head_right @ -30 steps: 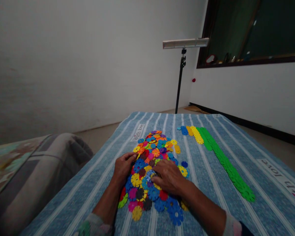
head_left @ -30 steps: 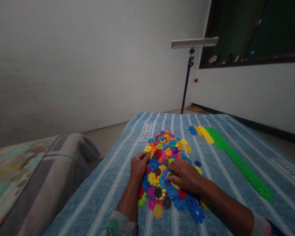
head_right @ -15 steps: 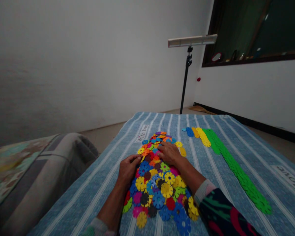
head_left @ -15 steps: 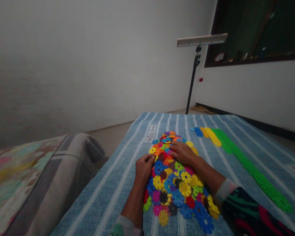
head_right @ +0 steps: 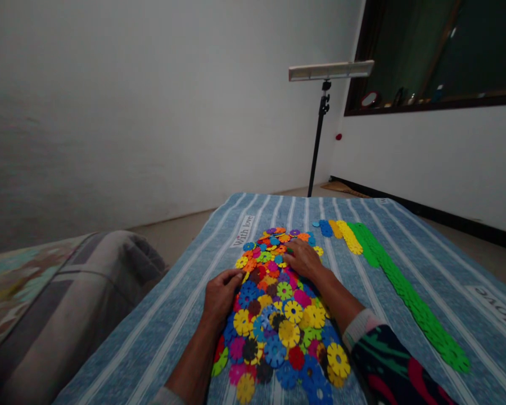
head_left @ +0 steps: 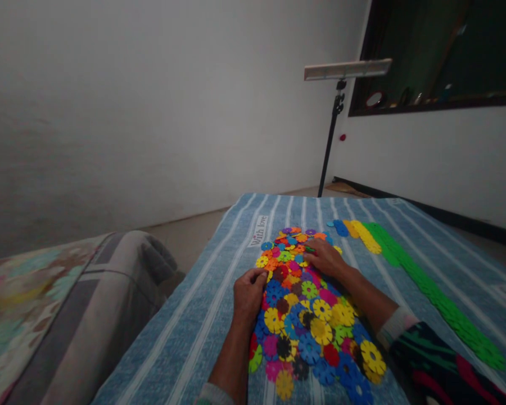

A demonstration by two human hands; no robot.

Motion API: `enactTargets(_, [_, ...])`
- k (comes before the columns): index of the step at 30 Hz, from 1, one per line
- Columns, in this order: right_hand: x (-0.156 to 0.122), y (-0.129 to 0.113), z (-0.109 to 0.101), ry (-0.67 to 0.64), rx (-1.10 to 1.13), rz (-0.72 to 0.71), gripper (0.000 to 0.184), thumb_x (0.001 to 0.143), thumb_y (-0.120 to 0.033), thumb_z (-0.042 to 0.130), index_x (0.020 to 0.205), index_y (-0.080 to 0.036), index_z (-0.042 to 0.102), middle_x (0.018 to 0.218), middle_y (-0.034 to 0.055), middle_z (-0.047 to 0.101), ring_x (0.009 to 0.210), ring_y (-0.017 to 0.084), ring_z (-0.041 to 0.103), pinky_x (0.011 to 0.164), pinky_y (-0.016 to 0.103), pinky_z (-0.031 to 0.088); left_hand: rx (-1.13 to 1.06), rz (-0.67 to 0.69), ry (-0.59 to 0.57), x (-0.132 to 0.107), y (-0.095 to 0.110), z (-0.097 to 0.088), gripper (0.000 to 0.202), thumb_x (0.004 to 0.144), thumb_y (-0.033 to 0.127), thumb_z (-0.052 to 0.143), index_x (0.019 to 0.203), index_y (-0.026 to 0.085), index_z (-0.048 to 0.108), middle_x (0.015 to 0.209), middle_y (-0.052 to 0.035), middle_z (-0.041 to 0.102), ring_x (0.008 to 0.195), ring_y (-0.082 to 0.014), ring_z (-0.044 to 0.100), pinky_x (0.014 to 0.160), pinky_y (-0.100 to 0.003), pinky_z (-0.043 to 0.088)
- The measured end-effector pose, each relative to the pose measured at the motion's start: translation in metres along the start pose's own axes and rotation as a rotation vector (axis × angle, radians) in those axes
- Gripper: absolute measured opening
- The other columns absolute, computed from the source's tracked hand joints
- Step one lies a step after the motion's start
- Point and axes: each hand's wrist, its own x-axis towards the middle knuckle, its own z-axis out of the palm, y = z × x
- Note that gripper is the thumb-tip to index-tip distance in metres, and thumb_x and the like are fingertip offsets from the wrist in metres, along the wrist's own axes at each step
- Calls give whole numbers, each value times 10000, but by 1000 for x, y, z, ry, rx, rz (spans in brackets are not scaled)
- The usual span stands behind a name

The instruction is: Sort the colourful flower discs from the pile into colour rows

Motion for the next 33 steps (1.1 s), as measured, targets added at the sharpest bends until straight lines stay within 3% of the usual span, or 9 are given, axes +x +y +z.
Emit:
enactTargets(7, [-29, -38, -4, -163, -109, -250, 210, 894, -300, 590, 1050, -212, 699, 1043, 76, 646, 1014, 220, 557, 863, 315, 382, 5, -2, -4, -1, -1, -2, 244, 615, 360, 633, 727, 181, 755, 754, -38, 765, 767, -225, 694, 762, -327, 531])
enactTargets(13, [-64, -31, -18, -207, -59, -304, 285, 906, -243, 543, 1147, -260, 694, 1027, 64, 646, 1016, 212, 565, 875, 311, 386, 2, 3, -11, 0, 1, -2, 219, 610, 352, 638, 703, 188, 750, 737, -37, 763, 758, -229, 695, 742, -328, 535])
enactTargets(18, [-55, -32, -29, -230, -98, -167, 150, 869, -282, 593, 893, -201, 717, 952, 72, 657, 899, 209, 590, 776, 297, 392, -7, 8, -7, -1, 1, -1, 224, 611, 353, 629, 702, 187, 749, 733, -34, 760, 763, -231, 690, 754, -332, 531])
enactTargets(25, [-22, -75, -5, -145, 51, -309, 327, 869, -364, 646, 1151, -199, 662, 1146, 97, 627, 1079, 242, 549, 881, 324, 398, -1, 41, -9, 0, -1, -4, 225, 614, 349, 626, 708, 185, 747, 735, -33, 755, 772, -229, 686, 776, -333, 528])
enactTargets(29, [-31, -91, 5, -208, 14, -412, 257, 870, -371, 650, 1070, -213, 684, 1087, 77, 630, 1047, 240, 553, 888, 341, 397, -37, 34, 36, 0, -3, -4, 236, 613, 356, 631, 721, 177, 740, 762, -40, 759, 784, -222, 690, 791, -326, 533])
enactTargets(33, [-53, -91, -2, -232, -22, -437, 179, 879, -298, 626, 1016, -191, 673, 1043, 74, 625, 999, 223, 555, 862, 325, 395, -64, 29, 65, 0, -8, -3, 260, 619, 374, 624, 736, 167, 731, 756, -46, 755, 769, -221, 692, 767, -328, 540])
